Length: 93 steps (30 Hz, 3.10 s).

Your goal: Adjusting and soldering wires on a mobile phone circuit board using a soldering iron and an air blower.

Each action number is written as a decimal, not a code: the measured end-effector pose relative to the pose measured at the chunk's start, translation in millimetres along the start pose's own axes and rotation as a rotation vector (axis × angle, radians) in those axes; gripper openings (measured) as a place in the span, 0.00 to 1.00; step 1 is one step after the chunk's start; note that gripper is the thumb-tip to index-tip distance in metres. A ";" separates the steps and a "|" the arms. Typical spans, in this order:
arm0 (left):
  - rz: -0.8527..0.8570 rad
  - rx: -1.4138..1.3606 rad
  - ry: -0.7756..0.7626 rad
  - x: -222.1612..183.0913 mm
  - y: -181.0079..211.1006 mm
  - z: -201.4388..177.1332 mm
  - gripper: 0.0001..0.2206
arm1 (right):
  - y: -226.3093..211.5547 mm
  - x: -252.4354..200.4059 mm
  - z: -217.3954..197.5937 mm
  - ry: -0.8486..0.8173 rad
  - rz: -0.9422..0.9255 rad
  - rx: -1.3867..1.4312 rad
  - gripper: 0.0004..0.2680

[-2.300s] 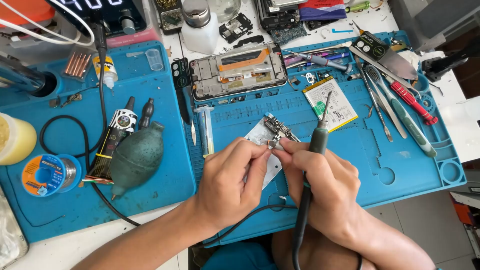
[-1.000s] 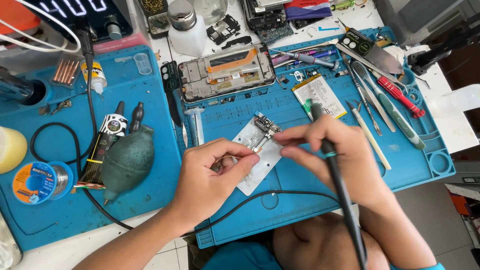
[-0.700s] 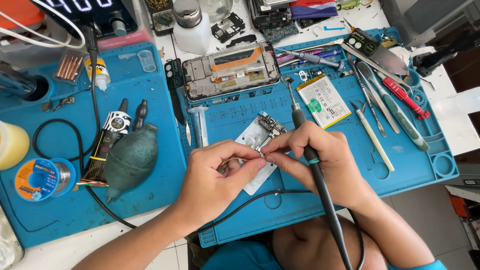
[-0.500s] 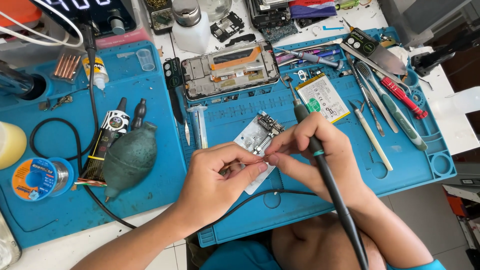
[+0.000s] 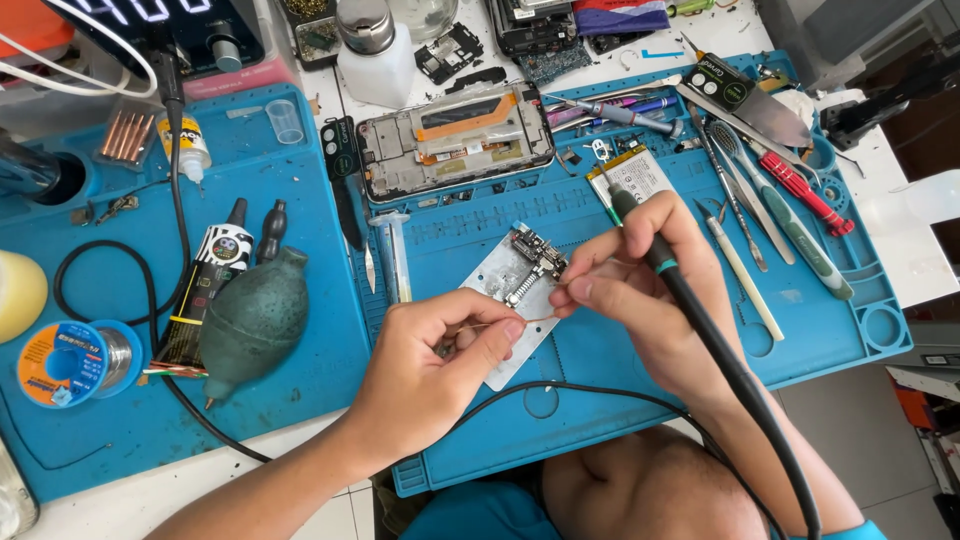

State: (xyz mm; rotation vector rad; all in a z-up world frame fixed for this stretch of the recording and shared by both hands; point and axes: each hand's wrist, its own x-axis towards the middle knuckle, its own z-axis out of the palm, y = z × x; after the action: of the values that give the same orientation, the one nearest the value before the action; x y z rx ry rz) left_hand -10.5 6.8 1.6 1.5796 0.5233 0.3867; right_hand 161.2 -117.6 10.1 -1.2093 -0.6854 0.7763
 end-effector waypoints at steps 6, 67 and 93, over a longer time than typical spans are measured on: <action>-0.036 0.003 0.015 1.2 1.1 -2.2 0.07 | -12.9 -0.7 -11.0 0.145 -0.177 -0.369 0.14; -0.143 0.182 0.046 29.1 -9.7 -1.1 0.04 | -2.3 43.8 -90.0 -0.373 -0.219 -0.688 0.11; 0.014 0.140 0.124 28.5 4.3 -7.2 0.06 | 13.1 -8.5 -45.2 -0.447 -0.377 -0.942 0.12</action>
State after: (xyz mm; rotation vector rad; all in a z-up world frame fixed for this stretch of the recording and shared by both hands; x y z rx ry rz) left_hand 9.8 28.3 4.6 1.7019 0.6464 0.4688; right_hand 190.9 -147.0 -13.1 -1.6729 -1.7178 0.3852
